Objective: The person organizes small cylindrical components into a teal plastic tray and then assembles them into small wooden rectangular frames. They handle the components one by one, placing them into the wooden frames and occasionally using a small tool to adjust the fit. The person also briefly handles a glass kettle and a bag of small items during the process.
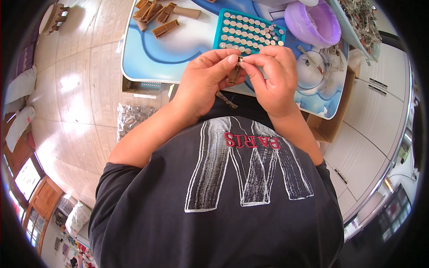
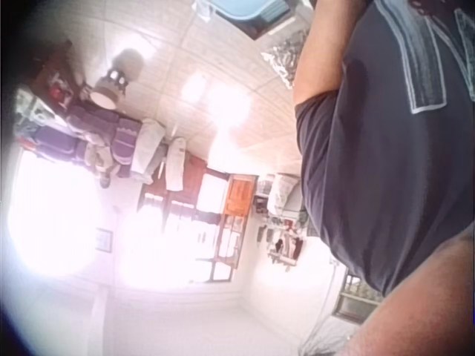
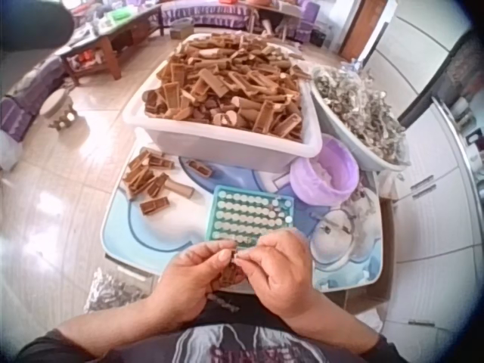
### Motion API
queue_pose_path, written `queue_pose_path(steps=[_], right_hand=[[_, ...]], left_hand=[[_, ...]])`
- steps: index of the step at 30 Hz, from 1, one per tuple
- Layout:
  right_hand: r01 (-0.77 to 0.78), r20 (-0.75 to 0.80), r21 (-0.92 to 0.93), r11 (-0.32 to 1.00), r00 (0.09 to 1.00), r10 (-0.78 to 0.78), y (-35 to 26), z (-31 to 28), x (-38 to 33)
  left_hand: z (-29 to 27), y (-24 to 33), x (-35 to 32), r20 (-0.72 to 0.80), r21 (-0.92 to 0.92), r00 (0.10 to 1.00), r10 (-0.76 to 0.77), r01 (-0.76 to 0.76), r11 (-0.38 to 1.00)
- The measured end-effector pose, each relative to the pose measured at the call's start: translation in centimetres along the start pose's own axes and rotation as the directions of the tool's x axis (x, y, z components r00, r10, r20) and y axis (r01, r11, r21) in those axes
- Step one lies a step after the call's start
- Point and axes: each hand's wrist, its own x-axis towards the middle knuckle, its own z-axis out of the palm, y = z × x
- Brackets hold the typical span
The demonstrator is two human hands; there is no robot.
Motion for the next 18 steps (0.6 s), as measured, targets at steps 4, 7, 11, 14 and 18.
queue_pose_path(steps=[4, 7, 11, 14, 18], right_hand=[[0.024, 0.056, -0.003, 1.000, 0.998, -0.023, -0.1, 0.0, -0.2], [0.015, 0.046, 0.021, 1.000, 0.999, -0.016, 0.5, -0.2, -0.3], [-0.008, 0.031, -0.109, 0.994, 0.999, 0.011, 2.2, -0.2, -0.2], [0.037, 0.099, -0.163, 0.986, 0.995, -0.021, 2.6, 0.0, 0.2], [0.041, 0.073, -0.130, 0.991, 0.997, -0.031, 2.8, 0.3, 0.0]], left_hand=[[-0.5, 0.0, 0.1, 0.053, 0.029, 0.999, -0.010, 0.008, 1.000], [-0.2, 0.0, 0.0, 0.019, 0.033, 1.000, -0.019, 0.019, 0.999], [0.3, 0.5, -0.2, -0.025, 0.054, 1.000, -0.015, 0.017, 0.998], [0.3, 0.4, -0.1, -0.048, 0.042, 0.999, -0.015, 0.017, 0.999], [0.3, 0.4, -0.1, -0.064, 0.019, 0.998, -0.029, 0.030, 0.999]])
